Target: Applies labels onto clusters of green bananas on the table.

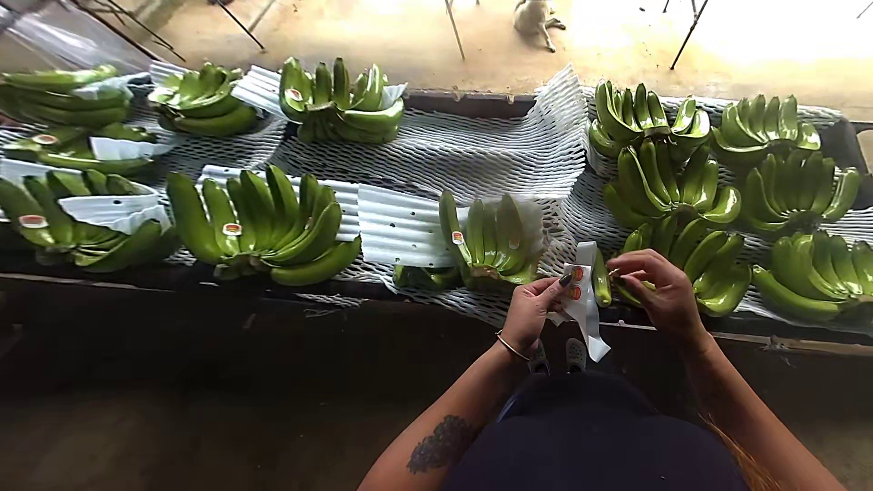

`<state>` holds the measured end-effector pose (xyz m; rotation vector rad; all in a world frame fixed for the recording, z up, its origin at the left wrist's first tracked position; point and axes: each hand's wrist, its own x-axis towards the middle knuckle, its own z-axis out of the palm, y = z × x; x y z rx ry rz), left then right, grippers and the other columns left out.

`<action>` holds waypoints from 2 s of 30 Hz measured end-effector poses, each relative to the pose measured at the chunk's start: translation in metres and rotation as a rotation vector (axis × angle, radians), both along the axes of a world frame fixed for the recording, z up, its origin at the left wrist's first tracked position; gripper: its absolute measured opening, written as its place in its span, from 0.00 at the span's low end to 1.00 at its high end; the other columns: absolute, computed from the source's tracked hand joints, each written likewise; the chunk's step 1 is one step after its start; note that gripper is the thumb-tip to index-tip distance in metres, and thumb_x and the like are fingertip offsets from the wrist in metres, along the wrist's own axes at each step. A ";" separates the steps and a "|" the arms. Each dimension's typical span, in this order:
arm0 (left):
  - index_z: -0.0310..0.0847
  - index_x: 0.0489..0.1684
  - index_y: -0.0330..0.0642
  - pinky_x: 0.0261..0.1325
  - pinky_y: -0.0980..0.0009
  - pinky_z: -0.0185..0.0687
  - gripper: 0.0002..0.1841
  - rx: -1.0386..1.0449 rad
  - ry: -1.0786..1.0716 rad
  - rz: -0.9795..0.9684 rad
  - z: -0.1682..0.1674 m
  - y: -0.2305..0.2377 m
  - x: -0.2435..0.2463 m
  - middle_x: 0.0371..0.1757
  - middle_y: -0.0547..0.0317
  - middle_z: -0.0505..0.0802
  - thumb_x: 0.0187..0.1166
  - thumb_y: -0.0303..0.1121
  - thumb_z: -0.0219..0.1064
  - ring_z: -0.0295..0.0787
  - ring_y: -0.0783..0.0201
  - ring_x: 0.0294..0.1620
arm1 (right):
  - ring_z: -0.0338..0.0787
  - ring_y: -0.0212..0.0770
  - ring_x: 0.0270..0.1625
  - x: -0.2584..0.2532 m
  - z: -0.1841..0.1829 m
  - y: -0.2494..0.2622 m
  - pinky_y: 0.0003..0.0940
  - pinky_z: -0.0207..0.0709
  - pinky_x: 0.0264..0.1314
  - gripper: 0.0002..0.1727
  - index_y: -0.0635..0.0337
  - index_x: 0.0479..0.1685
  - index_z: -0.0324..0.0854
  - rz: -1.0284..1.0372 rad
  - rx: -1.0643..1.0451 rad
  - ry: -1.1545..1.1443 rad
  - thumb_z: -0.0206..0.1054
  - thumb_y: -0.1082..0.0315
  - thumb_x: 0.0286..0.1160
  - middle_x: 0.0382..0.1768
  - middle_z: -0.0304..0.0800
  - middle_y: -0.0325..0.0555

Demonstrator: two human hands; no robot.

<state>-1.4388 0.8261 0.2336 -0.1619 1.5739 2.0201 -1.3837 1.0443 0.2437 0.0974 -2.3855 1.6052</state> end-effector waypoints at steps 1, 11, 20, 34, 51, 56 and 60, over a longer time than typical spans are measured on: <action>0.90 0.43 0.31 0.44 0.74 0.87 0.10 0.012 -0.019 -0.019 0.001 0.004 0.001 0.33 0.58 0.94 0.86 0.25 0.62 0.89 0.70 0.33 | 0.92 0.34 0.54 0.001 0.000 -0.004 0.32 0.90 0.55 0.18 0.60 0.61 0.88 0.046 0.024 0.042 0.73 0.64 0.74 0.59 0.89 0.45; 0.83 0.48 0.37 0.43 0.67 0.88 0.19 0.157 -0.498 -0.139 -0.005 0.053 0.012 0.38 0.53 0.93 0.94 0.41 0.49 0.92 0.63 0.37 | 0.89 0.34 0.50 0.017 -0.017 0.022 0.32 0.87 0.54 0.10 0.46 0.52 0.95 0.159 0.274 0.106 0.74 0.61 0.77 0.59 0.88 0.47; 0.82 0.50 0.33 0.43 0.63 0.92 0.17 0.109 -0.474 0.122 -0.008 0.145 0.067 0.35 0.50 0.94 0.93 0.38 0.51 0.94 0.59 0.34 | 0.91 0.37 0.56 0.035 -0.031 0.109 0.35 0.87 0.59 0.13 0.50 0.58 0.93 0.319 0.238 0.171 0.72 0.61 0.78 0.58 0.91 0.47; 0.81 0.55 0.35 0.48 0.65 0.88 0.15 0.033 -0.307 0.725 -0.037 0.210 0.131 0.39 0.54 0.92 0.93 0.37 0.52 0.90 0.63 0.40 | 0.94 0.34 0.51 0.036 -0.041 0.204 0.32 0.89 0.59 0.06 0.62 0.42 0.93 0.650 0.026 0.238 0.68 0.74 0.78 0.45 0.96 0.45; 0.92 0.36 0.58 0.42 0.78 0.88 0.10 -0.170 0.426 0.749 0.035 0.151 0.174 0.36 0.76 0.95 0.82 0.32 0.64 0.90 0.80 0.37 | 0.92 0.58 0.35 -0.019 -0.037 0.246 0.56 0.83 0.32 0.07 0.60 0.49 0.86 0.657 1.125 0.005 0.66 0.76 0.78 0.35 0.90 0.55; 0.87 0.42 0.35 0.41 0.72 0.85 0.12 0.060 -0.179 0.610 -0.027 0.210 0.155 0.32 0.59 0.91 0.89 0.27 0.56 0.87 0.69 0.32 | 0.92 0.39 0.49 0.009 -0.006 0.197 0.38 0.90 0.48 0.16 0.55 0.59 0.91 0.824 0.329 0.244 0.73 0.69 0.73 0.53 0.90 0.47; 0.87 0.35 0.35 0.40 0.73 0.85 0.15 0.211 -0.177 0.598 -0.024 0.217 0.155 0.29 0.57 0.91 0.89 0.27 0.54 0.86 0.69 0.29 | 0.89 0.36 0.55 0.016 -0.015 0.184 0.30 0.86 0.57 0.16 0.57 0.57 0.92 0.884 0.276 0.175 0.77 0.68 0.69 0.54 0.89 0.46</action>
